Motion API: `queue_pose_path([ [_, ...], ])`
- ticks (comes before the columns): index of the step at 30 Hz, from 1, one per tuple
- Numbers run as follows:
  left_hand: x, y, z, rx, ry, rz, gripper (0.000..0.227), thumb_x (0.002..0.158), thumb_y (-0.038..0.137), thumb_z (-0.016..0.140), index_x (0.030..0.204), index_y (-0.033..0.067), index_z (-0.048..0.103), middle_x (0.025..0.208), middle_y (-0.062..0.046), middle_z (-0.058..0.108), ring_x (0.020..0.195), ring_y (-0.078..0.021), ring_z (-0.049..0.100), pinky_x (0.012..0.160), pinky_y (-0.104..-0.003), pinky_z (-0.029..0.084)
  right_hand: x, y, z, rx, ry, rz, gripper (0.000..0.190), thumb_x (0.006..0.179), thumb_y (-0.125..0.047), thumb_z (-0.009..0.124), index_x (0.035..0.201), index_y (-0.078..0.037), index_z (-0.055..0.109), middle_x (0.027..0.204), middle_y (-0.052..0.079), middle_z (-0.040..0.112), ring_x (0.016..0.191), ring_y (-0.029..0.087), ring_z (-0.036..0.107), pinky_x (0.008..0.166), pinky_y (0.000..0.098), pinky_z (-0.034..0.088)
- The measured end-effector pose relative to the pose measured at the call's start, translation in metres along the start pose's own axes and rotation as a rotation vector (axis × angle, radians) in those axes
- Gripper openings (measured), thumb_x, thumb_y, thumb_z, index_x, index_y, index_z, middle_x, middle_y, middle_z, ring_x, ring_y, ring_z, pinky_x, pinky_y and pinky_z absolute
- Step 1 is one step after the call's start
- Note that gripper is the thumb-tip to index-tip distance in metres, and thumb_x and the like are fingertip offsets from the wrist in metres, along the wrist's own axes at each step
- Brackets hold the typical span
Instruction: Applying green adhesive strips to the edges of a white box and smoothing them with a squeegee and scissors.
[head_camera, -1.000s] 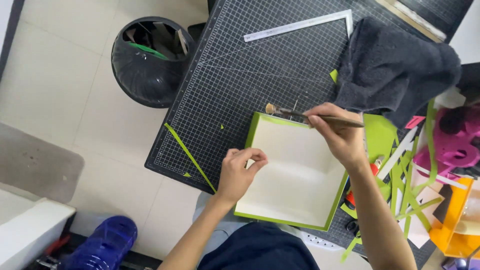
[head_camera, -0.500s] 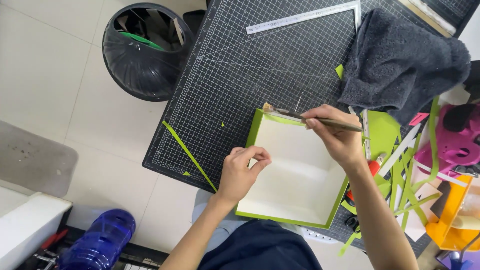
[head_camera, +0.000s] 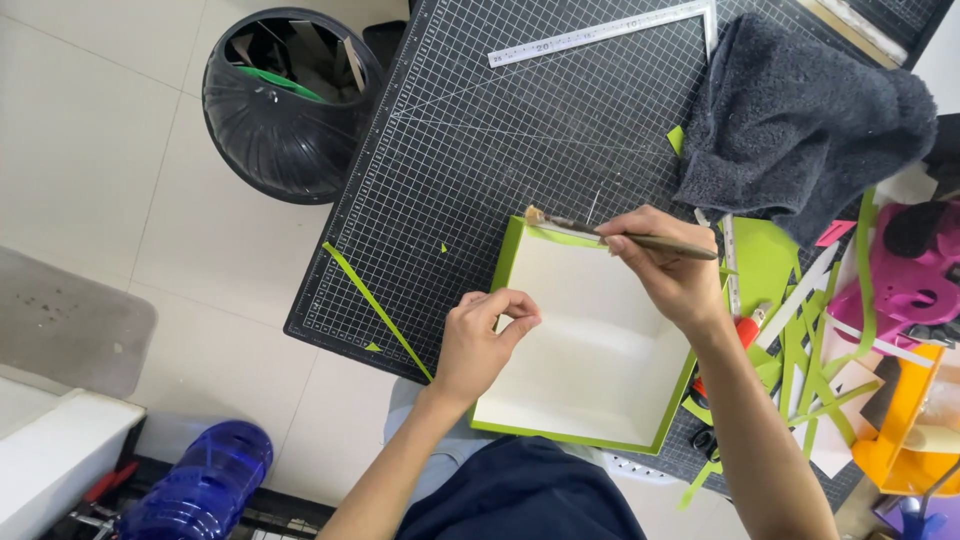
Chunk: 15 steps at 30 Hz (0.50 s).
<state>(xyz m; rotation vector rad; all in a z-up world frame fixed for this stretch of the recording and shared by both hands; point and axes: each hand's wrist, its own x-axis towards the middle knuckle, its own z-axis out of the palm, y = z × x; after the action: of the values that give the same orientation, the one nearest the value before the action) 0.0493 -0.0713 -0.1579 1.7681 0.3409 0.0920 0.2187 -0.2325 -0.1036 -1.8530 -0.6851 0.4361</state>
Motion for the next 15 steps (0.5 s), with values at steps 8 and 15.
queue_pose_path([
  [8, 0.000, 0.001, 0.000, -0.005, 0.023, -0.139, 0.016, 0.076, 0.017, 0.084, 0.088, 0.0244, 0.076, 0.076, 0.002, 0.078, 0.085, -0.0234, 0.075, 0.086, -0.035, 0.055, -0.015, 0.020, -0.021, -0.051, 0.135, 0.001, 0.010, 0.097, -0.004, 0.068, 0.104, 0.001, 0.073, 0.081, 0.013, 0.070, 0.062, 0.015, 0.059, 0.057, 0.0262, 0.047],
  [15, -0.001, 0.036, -0.006, -0.242, -0.017, -0.533, 0.016, 0.078, 0.006, 0.082, 0.092, 0.0021, 0.075, 0.086, -0.009, 0.080, 0.080, -0.0105, 0.073, 0.077, -0.020, 0.055, -0.150, 0.035, -0.098, -0.144, 1.380, -0.103, 0.009, 0.106, -0.004, 0.057, 0.113, -0.006, 0.062, 0.104, 0.009, 0.060, 0.073, 0.018, 0.062, 0.070, 0.0275, 0.054],
])
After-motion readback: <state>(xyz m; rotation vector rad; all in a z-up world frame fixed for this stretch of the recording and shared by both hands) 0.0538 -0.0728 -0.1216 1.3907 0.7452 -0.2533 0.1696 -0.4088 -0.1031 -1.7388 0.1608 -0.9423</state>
